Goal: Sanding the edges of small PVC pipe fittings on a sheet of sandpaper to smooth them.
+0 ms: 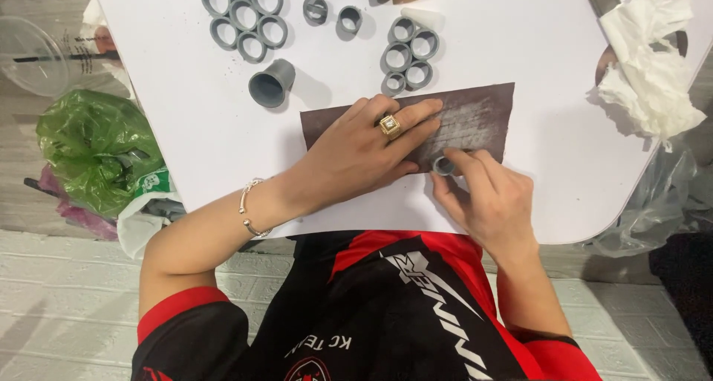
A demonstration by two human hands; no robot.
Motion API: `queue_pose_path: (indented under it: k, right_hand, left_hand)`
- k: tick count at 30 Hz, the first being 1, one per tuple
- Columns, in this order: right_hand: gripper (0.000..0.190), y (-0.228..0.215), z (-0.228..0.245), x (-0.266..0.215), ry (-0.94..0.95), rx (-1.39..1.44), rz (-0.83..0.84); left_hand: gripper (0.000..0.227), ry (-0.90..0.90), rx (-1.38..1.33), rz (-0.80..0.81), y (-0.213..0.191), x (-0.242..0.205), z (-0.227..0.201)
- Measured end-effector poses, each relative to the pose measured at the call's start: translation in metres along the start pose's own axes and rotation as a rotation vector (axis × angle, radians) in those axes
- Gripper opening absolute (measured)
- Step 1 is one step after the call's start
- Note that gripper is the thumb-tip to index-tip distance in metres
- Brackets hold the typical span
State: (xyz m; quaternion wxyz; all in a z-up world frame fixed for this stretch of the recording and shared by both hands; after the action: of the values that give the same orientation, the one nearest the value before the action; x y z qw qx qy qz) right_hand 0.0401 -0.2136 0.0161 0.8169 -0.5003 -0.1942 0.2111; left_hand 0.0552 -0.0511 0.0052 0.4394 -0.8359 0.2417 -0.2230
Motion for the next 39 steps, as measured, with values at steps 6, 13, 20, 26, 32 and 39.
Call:
queue_pose_path:
  k: [6,13,20,26,32,39]
  right_hand:
    - [0.028,-0.009,-0.026,-0.014,0.109,0.002,-0.062]
    - [0.026,-0.015,-0.029,-0.007,0.134,0.017,-0.076]
    - [0.027,-0.003,-0.021,-0.009,0.146,0.084,-0.089]
    - [0.03,-0.007,-0.025,-0.002,0.119,0.117,-0.013]
    - [0.028,-0.003,-0.016,0.006,0.102,0.058,-0.152]
    - [0.018,-0.022,-0.021,0.008,0.156,0.208,-0.137]
  left_hand:
    - [0.071,-0.003,0.012,0.002,-0.003,0.001,-0.001]
    - [0.073,0.004,0.038,0.012,-0.01,0.006,-0.002]
    - [0.071,0.025,0.058,-0.031,-0.011,0.006,-0.005]
    - [0.067,0.005,0.031,-0.036,-0.012,0.004,-0.004]
    - [0.071,0.014,0.042,-0.038,-0.008,0.003,-0.002]
    - [0.066,0.015,-0.038,-0.044,-0.002,-0.002,0.001]
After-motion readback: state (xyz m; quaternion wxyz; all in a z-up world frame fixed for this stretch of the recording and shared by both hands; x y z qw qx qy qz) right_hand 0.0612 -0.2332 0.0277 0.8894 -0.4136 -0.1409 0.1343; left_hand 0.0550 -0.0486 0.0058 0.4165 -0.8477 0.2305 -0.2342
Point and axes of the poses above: each hand's wrist, its own x-axis towards the middle knuckle, its own y-axis out of the palm, z = x × y, the point moved 8 cm from there along x, towards the middle knuckle, and after that the axes turned 1 degree about -z, right-handed, at the moved point
